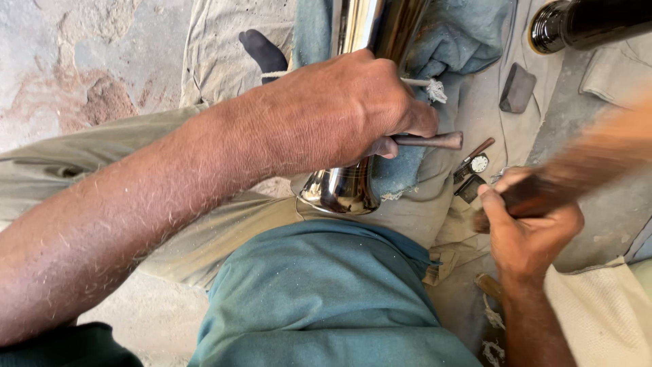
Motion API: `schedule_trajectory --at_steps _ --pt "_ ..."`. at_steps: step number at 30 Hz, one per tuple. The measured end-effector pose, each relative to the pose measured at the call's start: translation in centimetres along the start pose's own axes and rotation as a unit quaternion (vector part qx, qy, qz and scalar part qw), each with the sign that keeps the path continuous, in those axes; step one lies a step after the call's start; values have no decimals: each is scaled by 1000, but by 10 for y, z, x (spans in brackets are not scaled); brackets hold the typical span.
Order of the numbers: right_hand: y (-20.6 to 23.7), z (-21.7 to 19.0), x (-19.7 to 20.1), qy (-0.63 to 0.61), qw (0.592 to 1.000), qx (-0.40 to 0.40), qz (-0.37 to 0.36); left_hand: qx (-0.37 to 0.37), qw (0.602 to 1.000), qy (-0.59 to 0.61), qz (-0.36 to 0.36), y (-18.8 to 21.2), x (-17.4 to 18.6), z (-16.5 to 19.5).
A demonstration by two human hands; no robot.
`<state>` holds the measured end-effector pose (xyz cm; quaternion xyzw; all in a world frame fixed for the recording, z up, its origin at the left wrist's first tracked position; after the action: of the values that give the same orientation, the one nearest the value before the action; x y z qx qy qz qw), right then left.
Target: The person holds a metal rod with a chisel and repeatedly strikes it with a hammer to engrave a pattern. The rod is secured with a rope and rests on a cloth. The person adjusts the chisel position frequently while continuing to hammer.
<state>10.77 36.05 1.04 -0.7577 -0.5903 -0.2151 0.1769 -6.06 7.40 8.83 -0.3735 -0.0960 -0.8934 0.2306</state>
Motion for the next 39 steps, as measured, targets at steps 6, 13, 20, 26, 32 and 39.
schedule_trajectory --at_steps 6,13,20,26,32,39 --pt "8 -6 -18 -17 996 68 49 -192 969 85 127 8 32 13" --pt "-66 -52 27 -128 987 77 -59 55 937 150 311 42 -4 3" --pt "-113 -126 36 156 966 134 -156 70 922 137 355 49 -22 0" --pt "-131 -146 15 283 935 147 -156 64 927 108 354 48 -19 4" --pt "-134 -174 11 259 885 314 -228 114 907 124 387 52 -27 11" --pt "-135 -171 9 282 881 311 -220 132 866 154 457 53 -46 11"
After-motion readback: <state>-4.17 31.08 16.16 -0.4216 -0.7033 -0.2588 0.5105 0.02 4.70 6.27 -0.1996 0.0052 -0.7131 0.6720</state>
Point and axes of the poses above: each hand's wrist, its own y-axis away from the middle knuckle, its own x-axis out of the back of the hand, z = x × y, the point moved 2 cm from there along -y, towards the middle knuckle, and after that the axes turned 2 degrees about y, right-handed, at the moved point
